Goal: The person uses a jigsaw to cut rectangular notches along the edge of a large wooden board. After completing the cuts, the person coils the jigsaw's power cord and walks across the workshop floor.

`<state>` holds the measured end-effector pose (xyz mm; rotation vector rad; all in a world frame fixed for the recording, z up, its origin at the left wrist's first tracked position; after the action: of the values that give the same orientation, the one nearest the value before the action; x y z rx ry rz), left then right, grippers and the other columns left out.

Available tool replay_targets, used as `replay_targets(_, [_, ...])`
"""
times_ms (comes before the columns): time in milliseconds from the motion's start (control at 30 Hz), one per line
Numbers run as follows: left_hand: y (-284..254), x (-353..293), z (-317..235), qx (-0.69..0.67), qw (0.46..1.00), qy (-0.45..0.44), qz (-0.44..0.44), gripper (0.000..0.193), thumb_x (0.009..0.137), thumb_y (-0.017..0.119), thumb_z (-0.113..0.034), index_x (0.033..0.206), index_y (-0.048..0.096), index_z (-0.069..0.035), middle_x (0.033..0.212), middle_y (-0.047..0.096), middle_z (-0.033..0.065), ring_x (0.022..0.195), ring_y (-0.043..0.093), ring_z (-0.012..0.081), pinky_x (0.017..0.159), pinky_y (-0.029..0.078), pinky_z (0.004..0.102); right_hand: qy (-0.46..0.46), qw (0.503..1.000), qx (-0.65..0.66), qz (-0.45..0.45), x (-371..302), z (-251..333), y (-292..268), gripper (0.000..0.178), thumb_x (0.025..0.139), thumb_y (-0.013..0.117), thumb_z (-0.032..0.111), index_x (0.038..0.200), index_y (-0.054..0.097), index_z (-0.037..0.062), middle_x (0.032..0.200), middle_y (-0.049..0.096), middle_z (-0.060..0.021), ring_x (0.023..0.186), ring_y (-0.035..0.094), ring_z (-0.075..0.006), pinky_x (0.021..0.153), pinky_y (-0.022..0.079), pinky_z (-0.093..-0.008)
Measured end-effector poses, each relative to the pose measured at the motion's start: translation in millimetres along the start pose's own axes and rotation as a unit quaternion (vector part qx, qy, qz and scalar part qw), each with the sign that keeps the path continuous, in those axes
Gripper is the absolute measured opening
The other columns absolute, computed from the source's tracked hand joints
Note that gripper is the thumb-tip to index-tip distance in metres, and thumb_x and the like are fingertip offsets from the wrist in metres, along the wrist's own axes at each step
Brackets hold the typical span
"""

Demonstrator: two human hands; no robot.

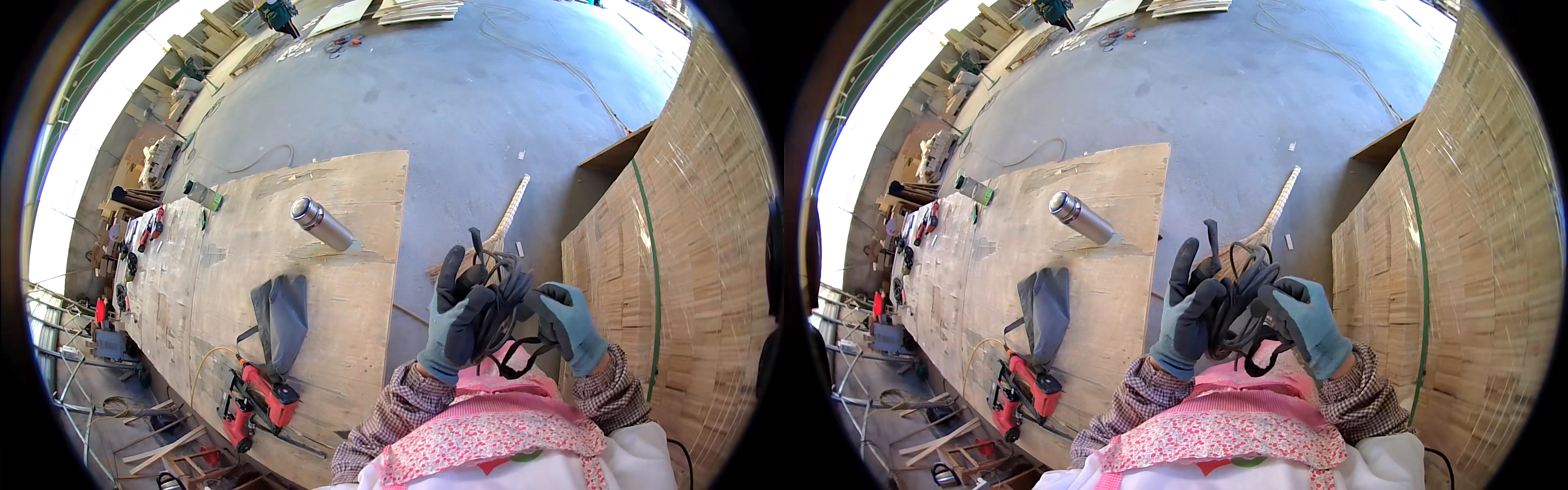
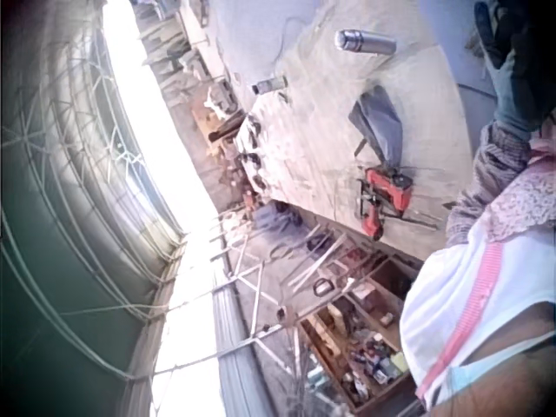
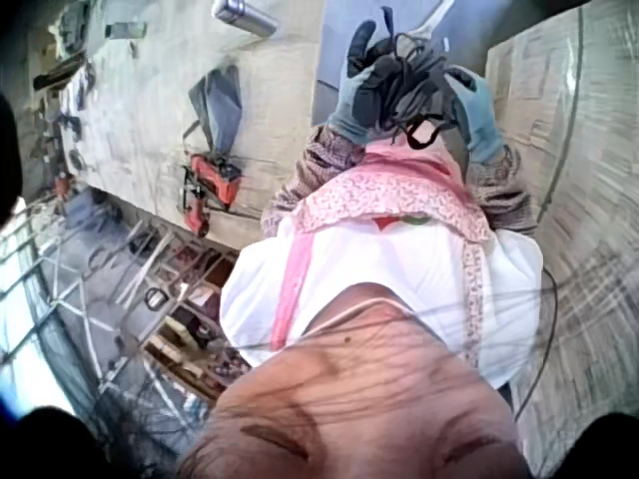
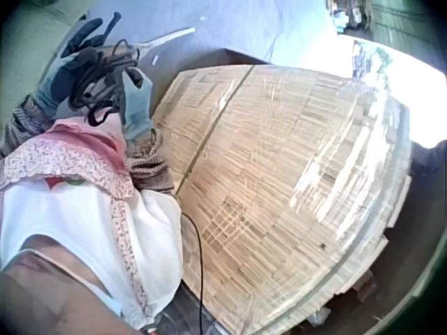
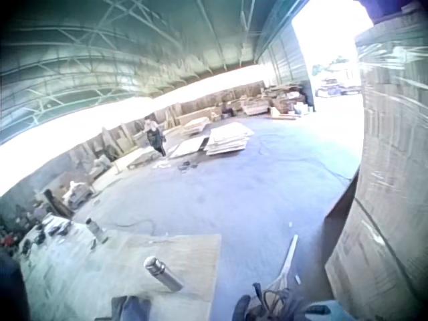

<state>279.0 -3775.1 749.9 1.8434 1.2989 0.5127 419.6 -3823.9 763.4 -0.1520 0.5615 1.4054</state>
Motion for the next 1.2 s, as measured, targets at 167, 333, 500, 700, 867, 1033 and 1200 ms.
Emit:
replay_targets(167, [33, 78, 20, -0.051, 0.993, -0.098, 0.052, 0.063, 0.087, 0.051, -0.004, 0.138, 0.014, -0.008, 0.127, 0.043, 0.0121, 0.105, 0.049, 0.0167, 0.090, 0.041, 0.0295, 0.059, 0.994, 0.072, 0.056, 57, 42, -40, 0.022, 0.084, 0.056, 0.019, 0.074, 0.059, -0.0006, 0.047, 0.040, 0.0042, 0.038, 0.030, -0.0027, 0.037, 0.023, -0.0193])
replay_targets(333, [44, 134, 15, -0.122, 0.986, -0.095, 0.061, 0.064, 0.085, 0.056, -0.011, 0.137, 0.019, -0.010, 0.133, 0.037, 0.0122, 0.103, 0.051, 0.0156, 0.086, 0.043, 0.0274, 0.100, 0.977, 0.109, 0.156, 99, 79, -41, 0.021, 0.084, 0.054, 0.018, 0.080, 0.059, -0.0014, 0.045, 0.033, 0.0057, 0.039, 0.029, -0.0041, 0.041, 0.028, -0.0213])
replay_targets(500, [77, 218, 28, -0.155, 0.968, -0.127, 0.154, 0.055, 0.083, 0.057, -0.007, 0.131, 0.031, -0.007, 0.123, 0.048, 0.0087, 0.104, 0.053, 0.0161, 0.091, 0.042, 0.0279, 0.006, 0.993, 0.089, 0.071, 145, 115, -71, 0.022, 0.084, 0.051, 0.022, 0.079, 0.055, 0.0011, 0.050, 0.035, 0.0027, 0.046, 0.037, -0.0089, 0.051, 0.039, -0.0252])
replay_targets(700, [51, 318, 42, -0.141, 0.958, -0.192, 0.160, 0.035, 0.080, 0.057, 0.001, 0.113, 0.046, -0.001, 0.105, 0.057, 0.0110, 0.098, 0.056, 0.0204, 0.085, 0.046, 0.0311, -0.004, 0.995, 0.094, 0.043, 245, 134, -95, 0.022, 0.086, 0.048, 0.022, 0.076, 0.052, 0.0022, 0.054, 0.033, 0.0029, 0.050, 0.038, -0.0093, 0.053, 0.039, -0.0238])
replay_targets(867, [10, 424, 20, -0.085, 0.975, -0.150, 0.140, 0.025, 0.083, 0.055, -0.003, 0.107, 0.052, 0.000, 0.100, 0.060, 0.0077, 0.094, 0.057, 0.0176, 0.082, 0.046, 0.0275, 0.144, 0.989, 0.037, -0.003, 366, 135, -101, 0.031, 0.090, 0.041, 0.027, 0.113, 0.052, 0.0080, 0.101, 0.059, -0.0049, 0.079, 0.058, -0.0137, 0.064, 0.046, -0.0230])
replay_targets(1033, [-21, 510, -25, -0.121, 0.975, -0.144, 0.122, 0.021, 0.083, 0.057, -0.007, 0.102, 0.052, -0.001, 0.094, 0.061, 0.0075, 0.088, 0.059, 0.0175, 0.075, 0.047, 0.0276, 0.113, 0.988, -0.004, 0.104, 444, 217, 10, 0.036, 0.092, 0.037, 0.036, 0.106, 0.053, 0.0062, 0.091, 0.056, -0.0028, 0.080, 0.052, -0.0103, 0.068, 0.043, -0.0215])
replay_targets(1200, [-31, 568, -82, -0.059, 0.986, -0.144, 0.060, 0.024, 0.081, 0.061, -0.011, 0.102, 0.052, -0.001, 0.086, 0.060, 0.0058, 0.080, 0.058, 0.0140, 0.067, 0.046, 0.0261, 0.157, 0.968, -0.131, 0.146, 527, 253, 56, 0.040, 0.091, 0.037, 0.039, 0.108, 0.052, 0.0065, 0.088, 0.056, -0.0058, 0.077, 0.054, -0.0143, 0.067, 0.045, -0.0260])
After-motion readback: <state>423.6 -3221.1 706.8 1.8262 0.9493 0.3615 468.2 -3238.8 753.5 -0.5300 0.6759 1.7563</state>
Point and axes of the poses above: each hand's wrist, its own x-axis towards the middle knuckle, its own y-axis out of the palm, z = x × y, the point moved 7 cm from there along x, towards the middle knuckle
